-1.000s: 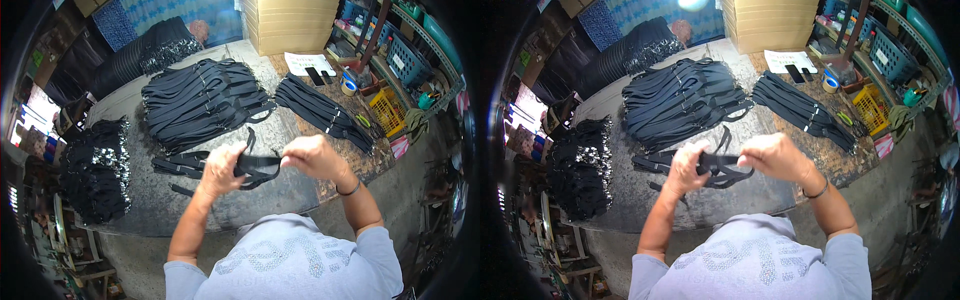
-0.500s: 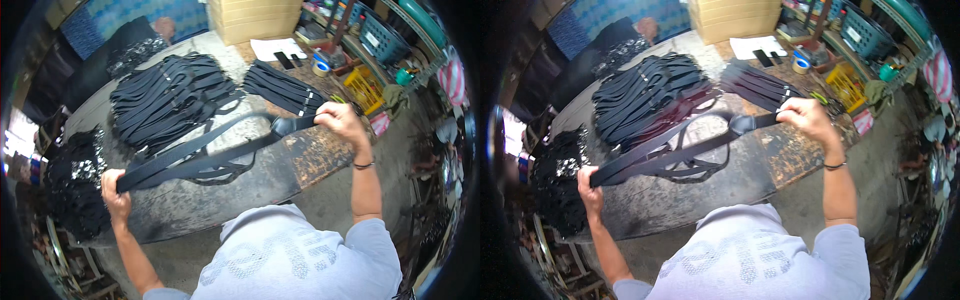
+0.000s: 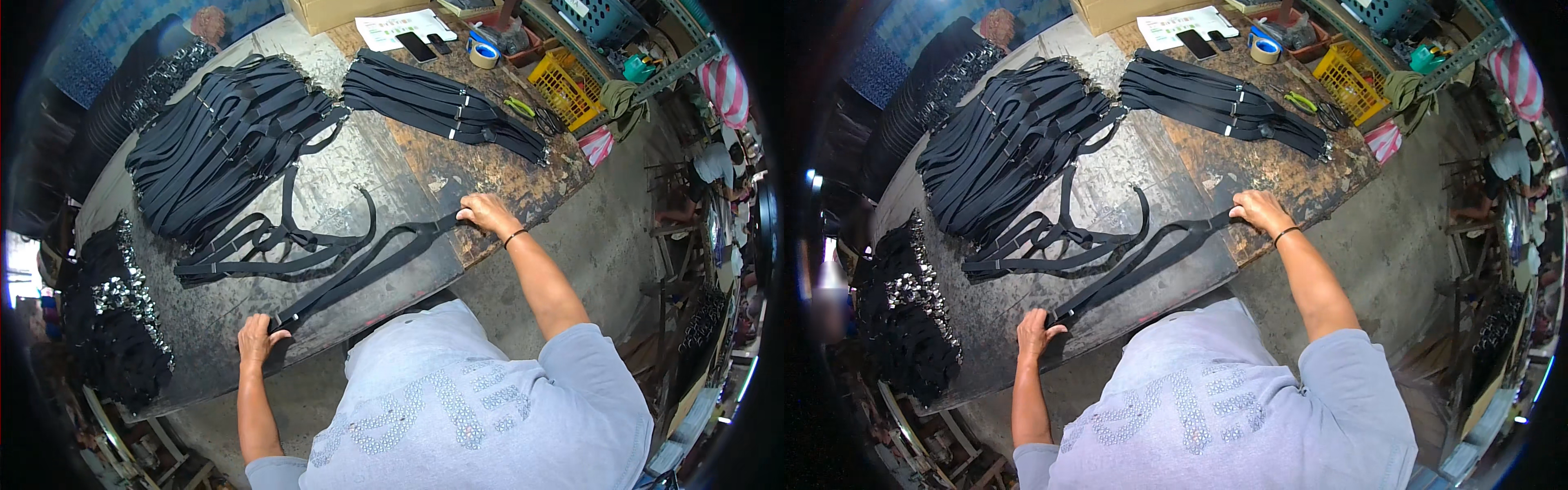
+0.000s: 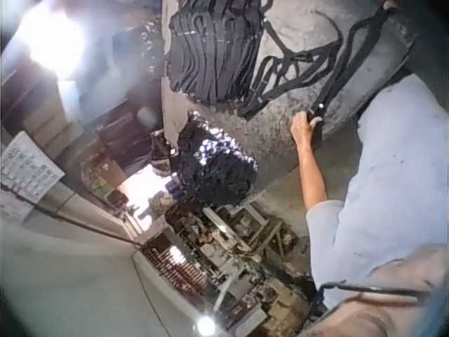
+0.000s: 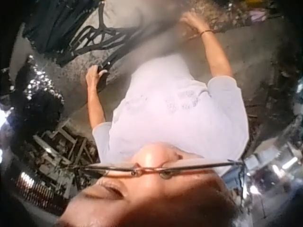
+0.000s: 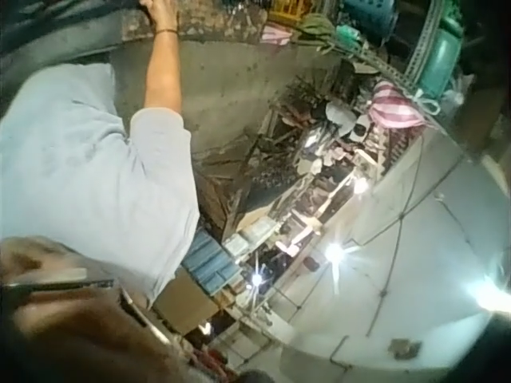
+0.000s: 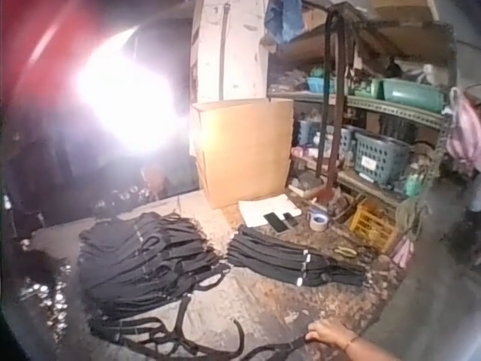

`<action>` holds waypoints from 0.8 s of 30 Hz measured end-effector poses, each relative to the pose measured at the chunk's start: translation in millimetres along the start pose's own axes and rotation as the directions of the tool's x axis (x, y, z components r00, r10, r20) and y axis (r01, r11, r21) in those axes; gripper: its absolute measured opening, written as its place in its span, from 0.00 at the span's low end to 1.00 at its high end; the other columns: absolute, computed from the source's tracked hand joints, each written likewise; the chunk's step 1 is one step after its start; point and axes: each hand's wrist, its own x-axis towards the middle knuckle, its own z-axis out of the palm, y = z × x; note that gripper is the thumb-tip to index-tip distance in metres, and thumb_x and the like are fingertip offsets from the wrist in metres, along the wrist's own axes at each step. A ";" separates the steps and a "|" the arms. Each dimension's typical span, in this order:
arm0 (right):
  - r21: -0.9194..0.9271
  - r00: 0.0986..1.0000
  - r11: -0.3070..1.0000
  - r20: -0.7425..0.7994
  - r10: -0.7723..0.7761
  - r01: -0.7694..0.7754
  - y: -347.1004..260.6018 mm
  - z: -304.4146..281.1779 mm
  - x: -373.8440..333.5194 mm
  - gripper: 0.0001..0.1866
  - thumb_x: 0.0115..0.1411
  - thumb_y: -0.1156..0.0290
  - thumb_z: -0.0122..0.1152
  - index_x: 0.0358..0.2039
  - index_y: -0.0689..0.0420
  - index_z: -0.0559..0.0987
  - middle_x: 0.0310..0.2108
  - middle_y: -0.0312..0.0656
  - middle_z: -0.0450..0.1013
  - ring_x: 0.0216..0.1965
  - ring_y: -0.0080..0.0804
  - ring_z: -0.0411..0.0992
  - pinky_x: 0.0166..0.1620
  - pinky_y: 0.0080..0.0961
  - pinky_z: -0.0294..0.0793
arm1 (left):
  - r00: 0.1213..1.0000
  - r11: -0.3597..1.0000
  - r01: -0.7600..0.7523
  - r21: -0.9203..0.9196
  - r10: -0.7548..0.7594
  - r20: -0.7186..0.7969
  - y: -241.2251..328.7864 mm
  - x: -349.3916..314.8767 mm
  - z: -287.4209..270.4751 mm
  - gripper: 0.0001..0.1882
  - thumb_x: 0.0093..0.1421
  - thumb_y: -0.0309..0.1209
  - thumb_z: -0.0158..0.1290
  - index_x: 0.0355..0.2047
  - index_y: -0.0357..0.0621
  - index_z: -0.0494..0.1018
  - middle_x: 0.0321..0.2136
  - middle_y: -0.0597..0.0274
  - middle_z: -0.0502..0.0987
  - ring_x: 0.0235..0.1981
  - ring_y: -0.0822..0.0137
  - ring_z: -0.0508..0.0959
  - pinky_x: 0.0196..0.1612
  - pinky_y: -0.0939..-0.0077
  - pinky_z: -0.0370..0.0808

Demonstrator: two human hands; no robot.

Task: The recorder is assembling and organizing black adjustable straps at a workshop table.

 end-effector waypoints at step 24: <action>0.456 0.928 0.811 -0.234 -0.288 0.367 -208.6 67.6 -29.3 0.07 0.60 0.71 0.62 0.37 0.58 0.82 0.35 0.48 0.79 0.37 0.46 0.78 0.42 0.35 0.78 | 0.989 0.970 0.066 -0.235 -0.094 -0.113 53.9 -6.6 40.1 0.12 0.57 0.35 0.60 0.38 0.44 0.75 0.34 0.56 0.76 0.41 0.52 0.76 0.47 0.58 0.70</action>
